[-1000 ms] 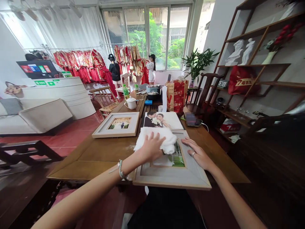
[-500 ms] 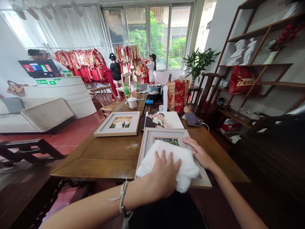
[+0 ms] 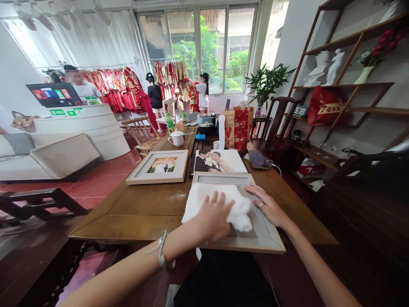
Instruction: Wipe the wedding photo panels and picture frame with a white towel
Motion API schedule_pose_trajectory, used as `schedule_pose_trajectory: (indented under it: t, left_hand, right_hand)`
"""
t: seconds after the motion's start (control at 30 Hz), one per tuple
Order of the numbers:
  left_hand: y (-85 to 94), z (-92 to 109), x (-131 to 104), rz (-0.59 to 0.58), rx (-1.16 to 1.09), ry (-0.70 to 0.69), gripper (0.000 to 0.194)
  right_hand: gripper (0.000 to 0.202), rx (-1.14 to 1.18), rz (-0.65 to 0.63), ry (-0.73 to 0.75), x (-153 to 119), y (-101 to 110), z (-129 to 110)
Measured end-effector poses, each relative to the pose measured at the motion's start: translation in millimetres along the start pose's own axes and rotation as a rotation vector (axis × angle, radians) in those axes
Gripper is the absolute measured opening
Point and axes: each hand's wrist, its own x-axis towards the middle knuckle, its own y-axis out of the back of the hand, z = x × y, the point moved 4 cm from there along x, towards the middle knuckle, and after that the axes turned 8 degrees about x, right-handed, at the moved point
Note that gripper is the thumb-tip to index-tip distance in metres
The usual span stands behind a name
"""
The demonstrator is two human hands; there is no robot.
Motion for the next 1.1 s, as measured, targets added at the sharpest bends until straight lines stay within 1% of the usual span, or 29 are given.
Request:
schedule_pose_trajectory:
  t: [0.1, 0.13, 0.2, 0.23, 0.27, 0.33, 0.4, 0.5, 0.57, 0.63, 0.7, 0.73, 0.8, 0.83, 0.87, 0.93, 0.97, 1.03, 1.1]
  left_hand:
    - [9.0, 35.6, -42.8, -0.082, -0.091, -0.133, 0.071]
    - [9.9, 44.1, -55.5, -0.159, -0.103, -0.171, 0.074]
    - [11.2, 50.2, -73.2, -0.253, -0.111, -0.168, 0.076]
    - [10.6, 48.0, -77.4, -0.278, -0.106, -0.132, 0.076]
    - [9.7, 42.6, -78.1, -0.276, -0.090, -0.074, 0.074]
    - [6.5, 26.0, -70.7, -0.216, -0.021, 0.052, 0.070]
    - [1.8, 6.1, -53.8, -0.129, 0.070, 0.156, 0.066]
    - [-4.9, -21.9, -18.8, 0.013, 0.132, 0.234, 0.069]
    - [-6.7, -38.0, 5.1, 0.115, 0.109, 0.274, 0.072]
    - [-6.6, -50.4, 25.7, 0.192, 0.060, 0.310, 0.071]
    - [-6.0, -56.4, 41.9, 0.212, 0.003, 0.314, 0.067]
    - [-5.4, -56.4, 47.8, 0.207, -0.022, 0.298, 0.065]
    - [-4.2, -50.8, 53.3, 0.176, -0.064, 0.247, 0.062]
    - [-3.8, -45.2, 52.2, 0.151, -0.079, 0.210, 0.061]
    - [-3.4, -38.2, 48.2, 0.122, -0.085, 0.167, 0.061]
    - [-2.5, -22.7, 30.8, 0.067, -0.068, 0.095, 0.060]
    - [-1.9, -15.2, 18.1, 0.044, -0.046, 0.070, 0.060]
    - [0.1, -3.7, -12.2, 0.017, -0.001, 0.070, 0.058]
    - [0.2, 5.5, -43.1, -0.046, 0.000, 0.057, 0.060]
  right_hand:
    - [0.048, -0.010, -0.002, 0.006, 0.0, 0.0, -0.7]
    - [0.048, -0.012, -0.001, 0.005, 0.1, 0.1, -1.0]
    - [0.048, -0.016, -0.004, 0.000, 0.1, 0.1, -1.6]
    - [0.048, -0.017, -0.007, -0.003, 0.1, 0.1, -2.0]
    - [0.047, -0.019, -0.010, -0.004, 0.1, -0.1, -2.4]
    - [0.047, -0.020, -0.011, -0.003, 0.1, -0.2, -3.4]
    - [0.048, -0.017, -0.013, 0.000, 0.0, -0.5, -4.1]
    - [0.048, -0.014, -0.010, -0.004, 0.0, -0.4, -3.5]
    - [0.048, -0.013, -0.007, -0.006, 0.0, -0.1, -2.6]
    - [0.048, -0.011, -0.003, -0.007, 0.0, 0.4, -1.9]
    - [0.047, -0.010, -0.006, -0.009, 0.1, 0.4, -1.6]
    - [0.046, -0.010, -0.010, -0.011, 0.2, 0.3, -1.5]
    - [0.045, -0.011, -0.015, -0.018, 0.5, -0.1, -1.2]
    - [0.045, -0.011, -0.013, -0.022, 0.6, -0.1, -1.0]
    - [0.045, -0.012, -0.009, -0.027, 0.6, -0.1, -0.8]
    - [0.046, -0.018, -0.003, -0.031, 0.5, 0.2, -0.8]
    - [0.046, -0.021, -0.006, -0.030, 0.4, 0.1, -1.1]
    - [0.047, -0.024, -0.013, -0.022, 0.2, 0.0, -2.1]
    - [0.047, -0.022, -0.014, -0.013, -0.1, 0.1, -3.1]
